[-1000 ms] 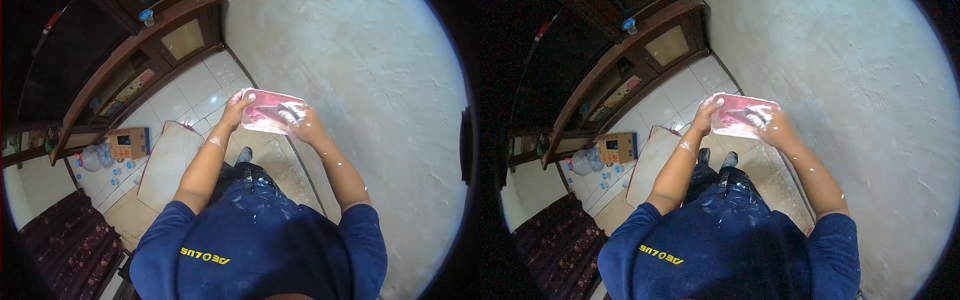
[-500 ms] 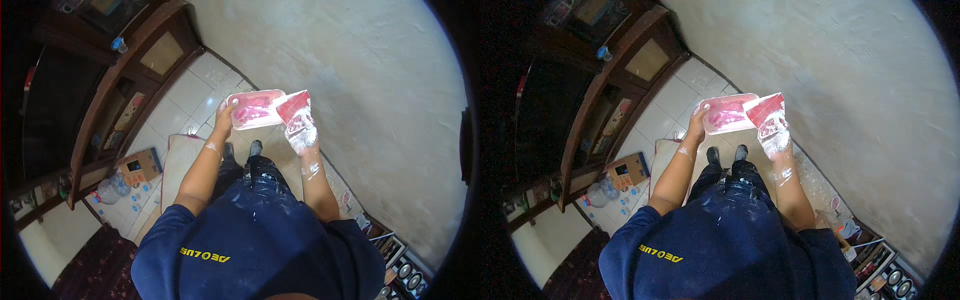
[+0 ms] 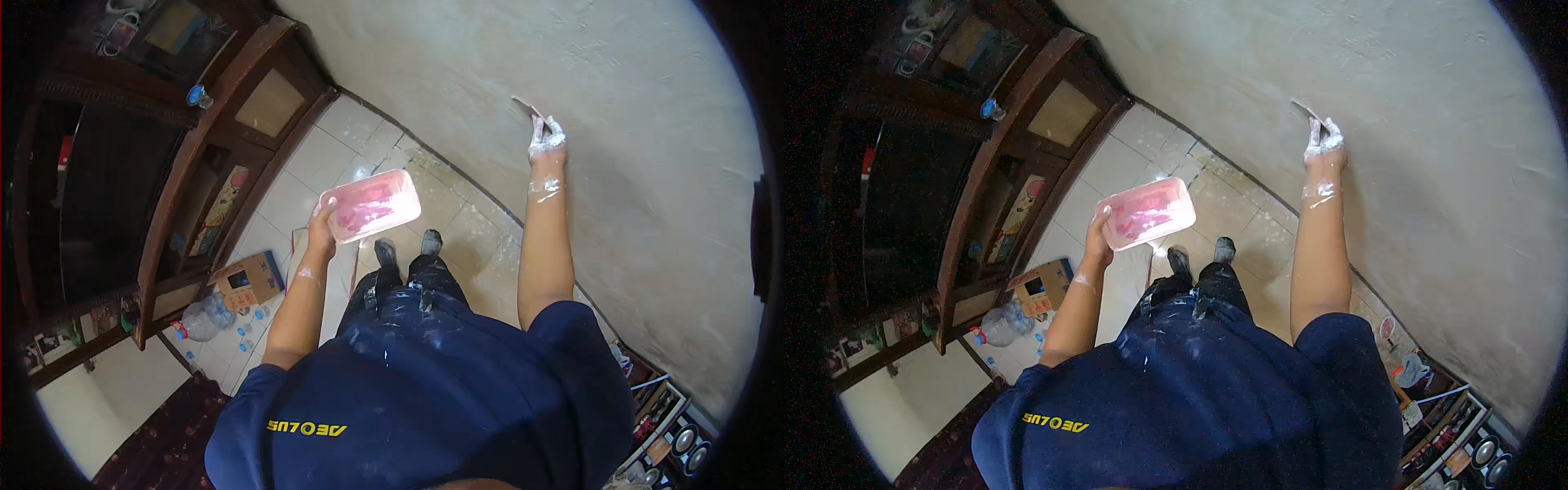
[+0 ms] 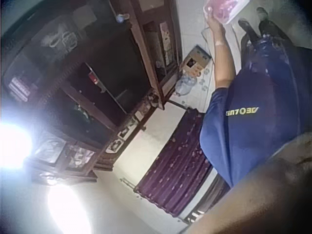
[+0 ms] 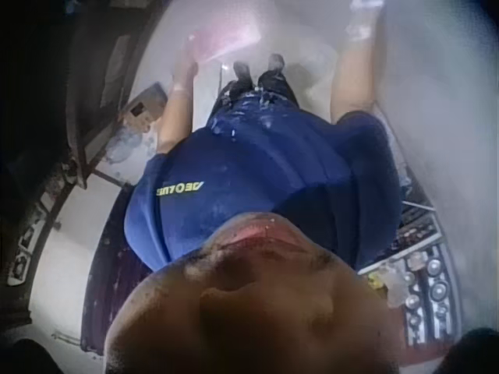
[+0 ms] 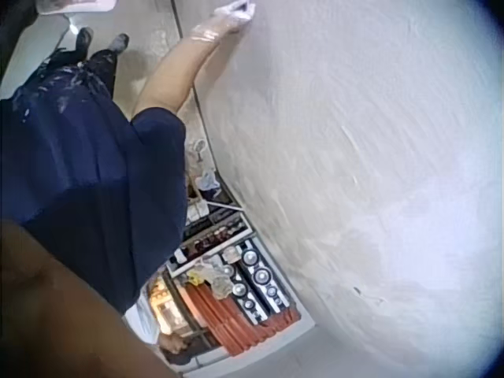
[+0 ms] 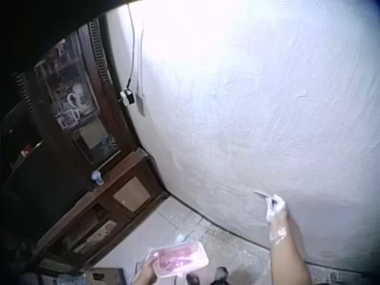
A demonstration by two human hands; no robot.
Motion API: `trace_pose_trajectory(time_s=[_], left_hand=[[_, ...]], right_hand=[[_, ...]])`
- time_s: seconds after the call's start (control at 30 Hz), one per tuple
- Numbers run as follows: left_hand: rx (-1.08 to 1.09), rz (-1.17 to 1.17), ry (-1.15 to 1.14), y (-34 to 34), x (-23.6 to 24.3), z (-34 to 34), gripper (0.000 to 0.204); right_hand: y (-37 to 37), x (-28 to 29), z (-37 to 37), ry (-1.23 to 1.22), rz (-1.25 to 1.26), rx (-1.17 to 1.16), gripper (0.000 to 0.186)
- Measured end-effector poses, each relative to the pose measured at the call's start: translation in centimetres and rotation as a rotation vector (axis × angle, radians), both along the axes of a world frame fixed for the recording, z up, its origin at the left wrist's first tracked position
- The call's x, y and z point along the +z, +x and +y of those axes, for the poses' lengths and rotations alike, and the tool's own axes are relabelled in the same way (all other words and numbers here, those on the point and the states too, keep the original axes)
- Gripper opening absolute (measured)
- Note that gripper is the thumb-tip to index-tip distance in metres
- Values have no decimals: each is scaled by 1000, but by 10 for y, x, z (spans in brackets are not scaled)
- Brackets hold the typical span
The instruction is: The person applies and smooths plaster onto a wall using a putty knife.
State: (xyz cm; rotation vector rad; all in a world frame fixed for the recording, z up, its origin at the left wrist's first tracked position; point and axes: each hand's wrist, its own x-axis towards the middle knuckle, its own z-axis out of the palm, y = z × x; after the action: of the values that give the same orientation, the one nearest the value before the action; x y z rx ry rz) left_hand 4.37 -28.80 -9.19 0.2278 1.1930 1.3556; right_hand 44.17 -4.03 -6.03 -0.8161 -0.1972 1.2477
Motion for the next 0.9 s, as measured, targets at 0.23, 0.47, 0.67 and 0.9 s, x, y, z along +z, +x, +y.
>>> trace_pose_trajectory(time_s=[0.23,0.47,0.67,0.9], left_hand=[[87,13,-93,14,-8,-26,33],[49,-18,-63,38,-5,-10,34],[72,-8,-34,63,7,9,33],[34,-21,-83,87,11,23,31]], right_hand=[[-48,19,-80,-244,64,-75,33],[19,-27,19,51,-278,54,18],[-23,23,-86,-178,80,-65,22],[8,1,0,-249,307,-12,24]])
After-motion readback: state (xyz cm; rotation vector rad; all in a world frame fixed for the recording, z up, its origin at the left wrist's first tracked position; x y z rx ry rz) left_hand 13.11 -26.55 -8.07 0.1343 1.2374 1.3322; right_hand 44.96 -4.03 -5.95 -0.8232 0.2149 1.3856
